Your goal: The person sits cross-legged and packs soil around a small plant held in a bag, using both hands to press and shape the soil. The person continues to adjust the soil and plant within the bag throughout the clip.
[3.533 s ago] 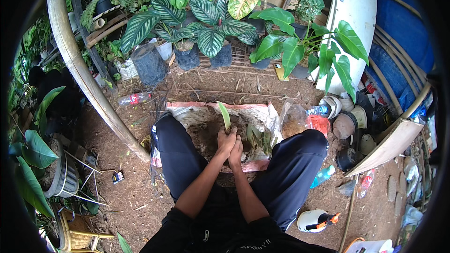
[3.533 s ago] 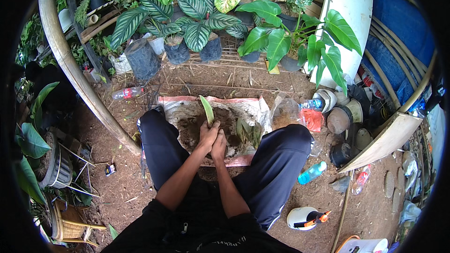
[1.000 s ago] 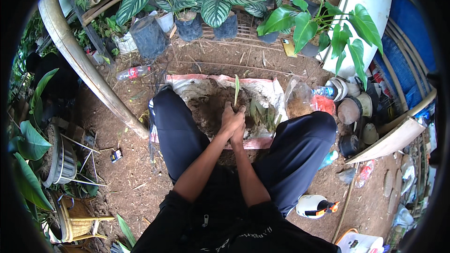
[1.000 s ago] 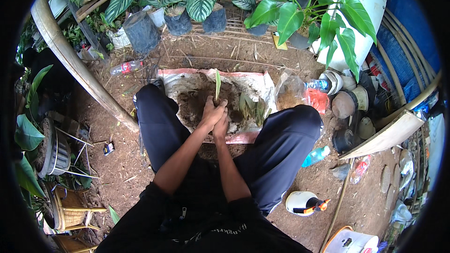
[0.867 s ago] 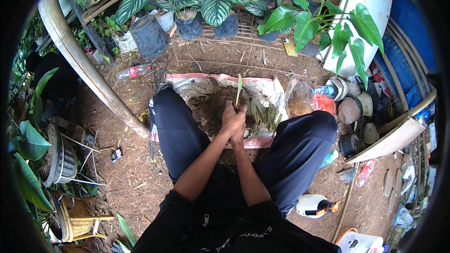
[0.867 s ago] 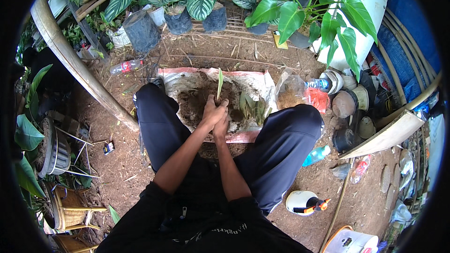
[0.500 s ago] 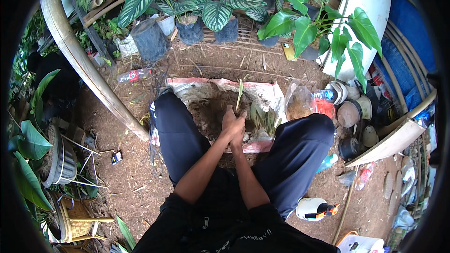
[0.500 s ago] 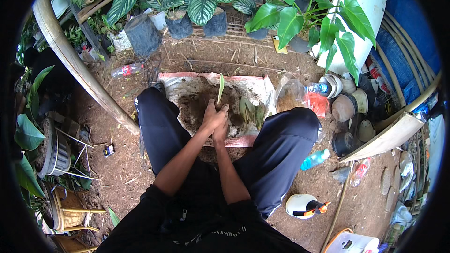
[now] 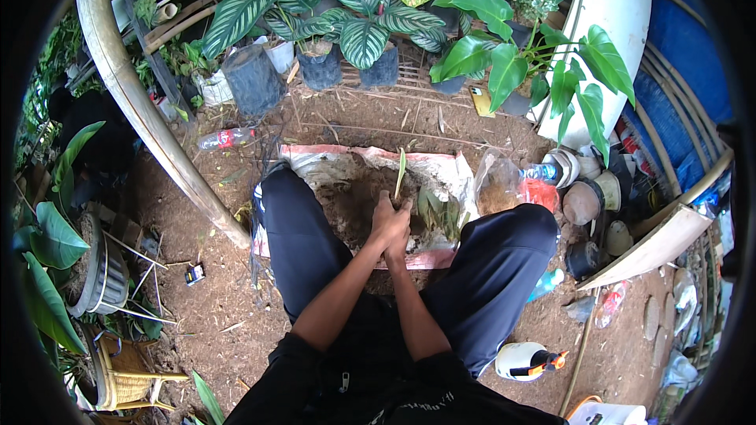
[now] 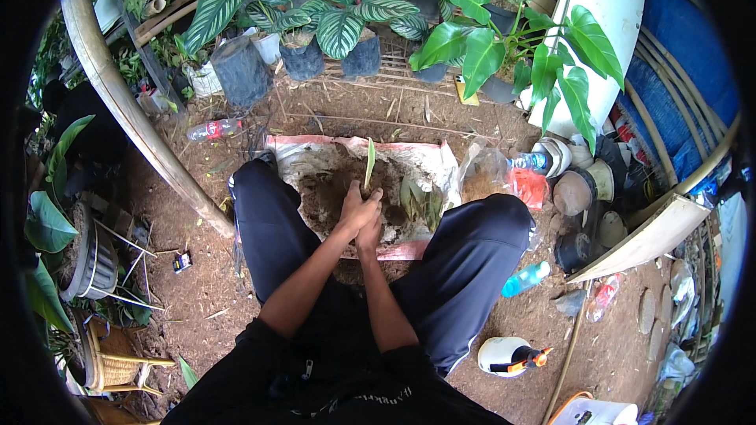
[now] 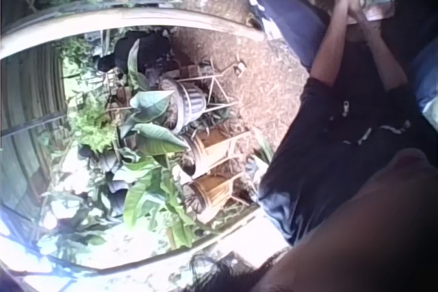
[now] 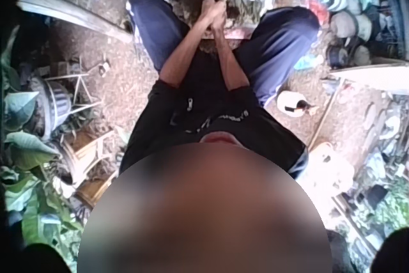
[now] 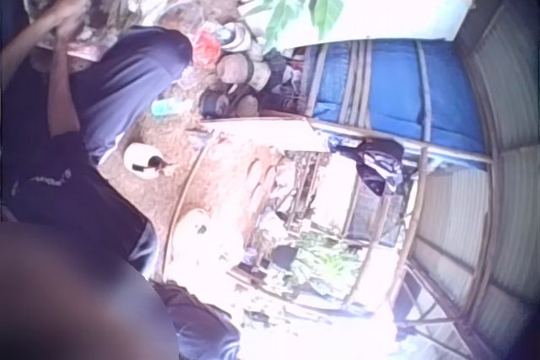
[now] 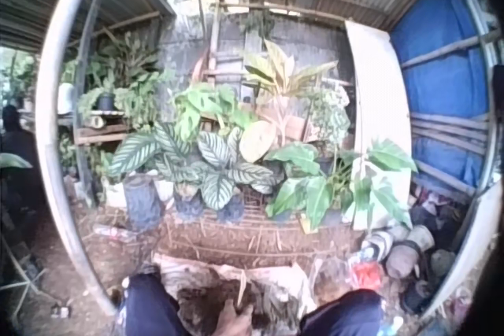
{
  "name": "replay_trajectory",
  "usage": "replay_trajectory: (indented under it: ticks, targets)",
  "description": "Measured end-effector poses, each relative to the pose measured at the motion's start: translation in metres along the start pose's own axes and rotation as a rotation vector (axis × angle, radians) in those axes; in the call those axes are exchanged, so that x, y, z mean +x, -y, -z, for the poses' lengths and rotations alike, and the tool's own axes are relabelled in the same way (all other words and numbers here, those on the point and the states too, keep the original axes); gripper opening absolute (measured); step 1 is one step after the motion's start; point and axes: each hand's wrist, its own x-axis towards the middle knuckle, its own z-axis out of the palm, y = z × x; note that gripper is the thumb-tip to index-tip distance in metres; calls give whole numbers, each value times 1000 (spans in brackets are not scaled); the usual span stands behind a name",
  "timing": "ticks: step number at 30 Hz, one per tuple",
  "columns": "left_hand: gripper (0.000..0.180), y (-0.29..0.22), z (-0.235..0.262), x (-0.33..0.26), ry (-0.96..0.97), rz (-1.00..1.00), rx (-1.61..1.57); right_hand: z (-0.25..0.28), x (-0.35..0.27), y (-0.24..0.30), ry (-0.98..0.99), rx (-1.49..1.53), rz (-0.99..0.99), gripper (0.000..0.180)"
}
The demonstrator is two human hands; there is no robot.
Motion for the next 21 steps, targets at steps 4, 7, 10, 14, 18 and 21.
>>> replay_trajectory:
  ticks: [4, 7, 10, 14, 18, 21]
  targets:
    - [47, 4, -1, 3, 53, 17, -69, 2, 4, -10, 40, 120, -2, 33]
    - [52, -2, 4, 2, 106, 60, -79, 2, 7, -18, 61, 272, -38, 33]
    - [64, -10, 12, -2, 152, 113, -71, 2, 7, -22, 48, 271, -82, 33]
    - [58, -14, 12, -5, 90, 64, -11, 3, 8, -19, 60, 146, -142, 34]
    - [55, -8, 7, -2, 67, 49, 18, 3, 7, -23, 74, 222, -115, 34]
    - [56, -5, 7, -1, 94, 43, -39, 3, 9, -30, 83, 217, -58, 36]
